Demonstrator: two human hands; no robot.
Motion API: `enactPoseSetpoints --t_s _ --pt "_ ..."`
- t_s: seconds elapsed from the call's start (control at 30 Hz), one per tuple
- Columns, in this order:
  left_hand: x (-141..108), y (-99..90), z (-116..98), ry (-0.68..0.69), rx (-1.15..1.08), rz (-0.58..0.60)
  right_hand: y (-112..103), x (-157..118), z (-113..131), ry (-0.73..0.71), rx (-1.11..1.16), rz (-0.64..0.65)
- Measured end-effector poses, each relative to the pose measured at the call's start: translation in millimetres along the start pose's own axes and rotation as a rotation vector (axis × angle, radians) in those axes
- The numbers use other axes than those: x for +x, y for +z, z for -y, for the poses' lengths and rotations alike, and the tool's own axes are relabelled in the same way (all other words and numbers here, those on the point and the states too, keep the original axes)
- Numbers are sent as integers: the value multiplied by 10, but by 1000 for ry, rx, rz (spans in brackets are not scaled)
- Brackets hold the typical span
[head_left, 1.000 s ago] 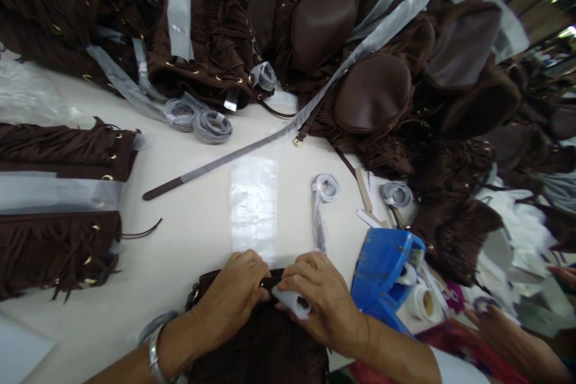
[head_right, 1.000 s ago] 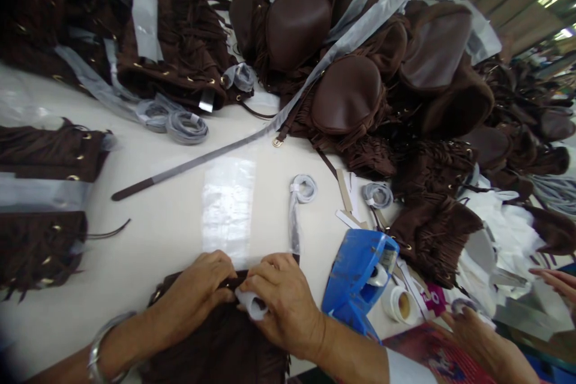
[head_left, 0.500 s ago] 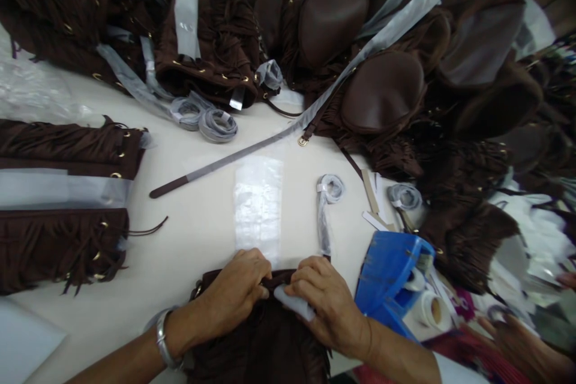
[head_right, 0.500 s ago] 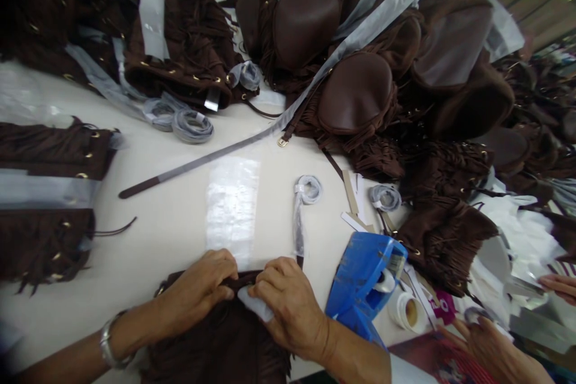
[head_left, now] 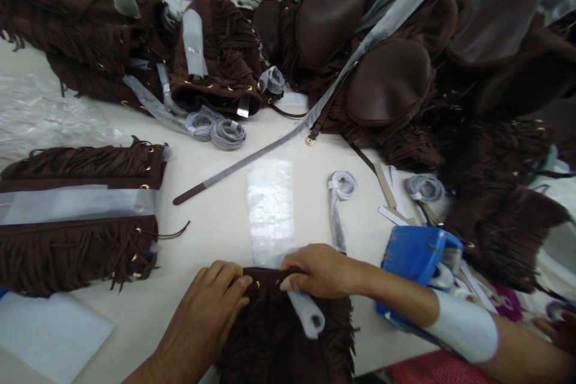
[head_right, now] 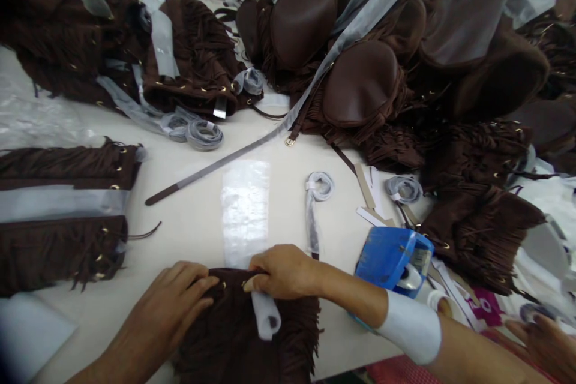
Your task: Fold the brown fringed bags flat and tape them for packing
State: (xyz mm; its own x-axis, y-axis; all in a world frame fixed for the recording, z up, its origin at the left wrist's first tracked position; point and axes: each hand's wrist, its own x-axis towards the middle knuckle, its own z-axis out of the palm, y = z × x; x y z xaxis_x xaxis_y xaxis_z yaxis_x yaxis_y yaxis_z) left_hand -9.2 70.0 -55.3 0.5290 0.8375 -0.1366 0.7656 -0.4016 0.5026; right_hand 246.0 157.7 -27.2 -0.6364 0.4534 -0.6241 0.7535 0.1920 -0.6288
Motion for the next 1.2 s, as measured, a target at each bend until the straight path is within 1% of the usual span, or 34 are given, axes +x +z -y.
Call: enactPoseSetpoints --t_s 0.03,0.07,0.1,0.17,0.27,0.43,0.57,0.73,0.83,0.9,0.97,1.07,1.2 --pt "25 27 -24 -6 39 11 -6 72 -12 11 12 82" --pt "54 50 -42 -14 73 25 -6 129 -27 20 47 136" --pt "81 68 -53 -23 99 43 0 169 -44 24 92 161" --pt "124 90 -45 -32 107 80 25 206 -89 13 194 153" --pt "153 103 25 -31 4 127 69 188 -158 -38 283 126" --pt "160 106 154 0 -211 150 85 125 -195 -113 281 74" --pt "174 107 210 26 -291 164 88 127 -205 -125 264 75" --pt "184 60 214 27 -339 183 103 138 -247 -146 258 89" --pt "118 -2 249 -53 -350 159 68 133 -227 -127 248 90" --pt "44 -42 311 -134 -345 110 32 138 -176 -110 259 96" --pt "-23 -73 382 -169 -324 99 4 157 -107 -75 280 127" --pt "-33 -114 428 -134 -337 196 13 206 -31 -60 304 197" --pt "115 -206 340 -26 -466 321 93 255 -33 -193 372 216"
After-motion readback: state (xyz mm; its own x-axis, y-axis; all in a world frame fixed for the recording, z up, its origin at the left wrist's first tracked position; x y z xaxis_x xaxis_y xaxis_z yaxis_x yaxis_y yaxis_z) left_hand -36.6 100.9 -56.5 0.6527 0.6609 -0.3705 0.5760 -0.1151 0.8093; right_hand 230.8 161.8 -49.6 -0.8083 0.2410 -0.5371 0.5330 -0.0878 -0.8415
